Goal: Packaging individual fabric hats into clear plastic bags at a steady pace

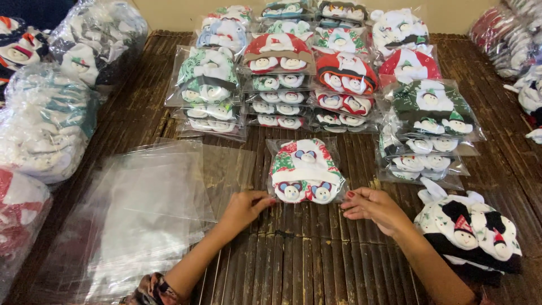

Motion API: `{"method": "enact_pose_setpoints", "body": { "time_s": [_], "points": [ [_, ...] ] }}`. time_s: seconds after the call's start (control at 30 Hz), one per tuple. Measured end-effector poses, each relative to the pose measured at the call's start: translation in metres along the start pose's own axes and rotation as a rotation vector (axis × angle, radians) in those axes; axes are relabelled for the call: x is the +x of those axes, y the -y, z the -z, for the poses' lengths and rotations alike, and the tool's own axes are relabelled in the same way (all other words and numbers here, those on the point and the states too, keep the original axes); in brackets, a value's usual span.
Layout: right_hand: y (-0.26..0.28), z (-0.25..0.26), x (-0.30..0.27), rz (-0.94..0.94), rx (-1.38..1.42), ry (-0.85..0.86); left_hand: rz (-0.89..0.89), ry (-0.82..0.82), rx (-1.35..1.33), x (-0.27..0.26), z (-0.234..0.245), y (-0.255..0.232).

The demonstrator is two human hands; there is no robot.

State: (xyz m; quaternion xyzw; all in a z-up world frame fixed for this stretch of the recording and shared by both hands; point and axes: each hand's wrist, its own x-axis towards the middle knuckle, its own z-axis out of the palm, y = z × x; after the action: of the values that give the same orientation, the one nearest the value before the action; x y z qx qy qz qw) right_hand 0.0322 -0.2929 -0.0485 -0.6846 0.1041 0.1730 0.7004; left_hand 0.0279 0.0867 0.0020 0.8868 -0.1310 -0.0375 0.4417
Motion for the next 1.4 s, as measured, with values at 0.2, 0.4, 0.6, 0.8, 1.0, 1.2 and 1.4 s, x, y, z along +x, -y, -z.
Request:
{"method": "enact_pose_setpoints", "body": {
  "time_s": [0.2, 0.4, 0.6, 0.8, 1.0, 1.2, 1.4],
  "points": [
    [0.017, -0.012, 0.018, 0.05, 0.047, -0.093, 0.304, -0.075, -0.471, 0.048, -0.029, 0.056],
    [0.003, -0.016, 0.033, 0.126, 0.081, -0.098, 0.332, -0.031, -0.684, 0.087, -0.052, 0.083],
    [-0.001, -0.009, 0.035, 0.147, 0.038, -0.131, 0.33, -0.092, -0.705, 0.084, -0.055, 0.075],
    [0.019, -0.029, 0.023, 0.172, 0.071, -0.15, 0.354, -0.122, -0.746, 0.085, -0.055, 0.054],
    [0.015, -0.046, 0.017, 0.267, 0.117, -0.241, 0.268, -0.209, -0.757, 0.07, -0.061, 0.033],
    [0.038, -0.048, 0.0, 0.194, 0.285, -0.26, 0.166, -0.224, -0.769, 0.053, -0.055, -0.007],
    [0.097, -0.041, -0.018, 0.124, 0.318, -0.207, 0.058, -0.234, -0.818, 0.059, -0.049, -0.038]
  ]
}}
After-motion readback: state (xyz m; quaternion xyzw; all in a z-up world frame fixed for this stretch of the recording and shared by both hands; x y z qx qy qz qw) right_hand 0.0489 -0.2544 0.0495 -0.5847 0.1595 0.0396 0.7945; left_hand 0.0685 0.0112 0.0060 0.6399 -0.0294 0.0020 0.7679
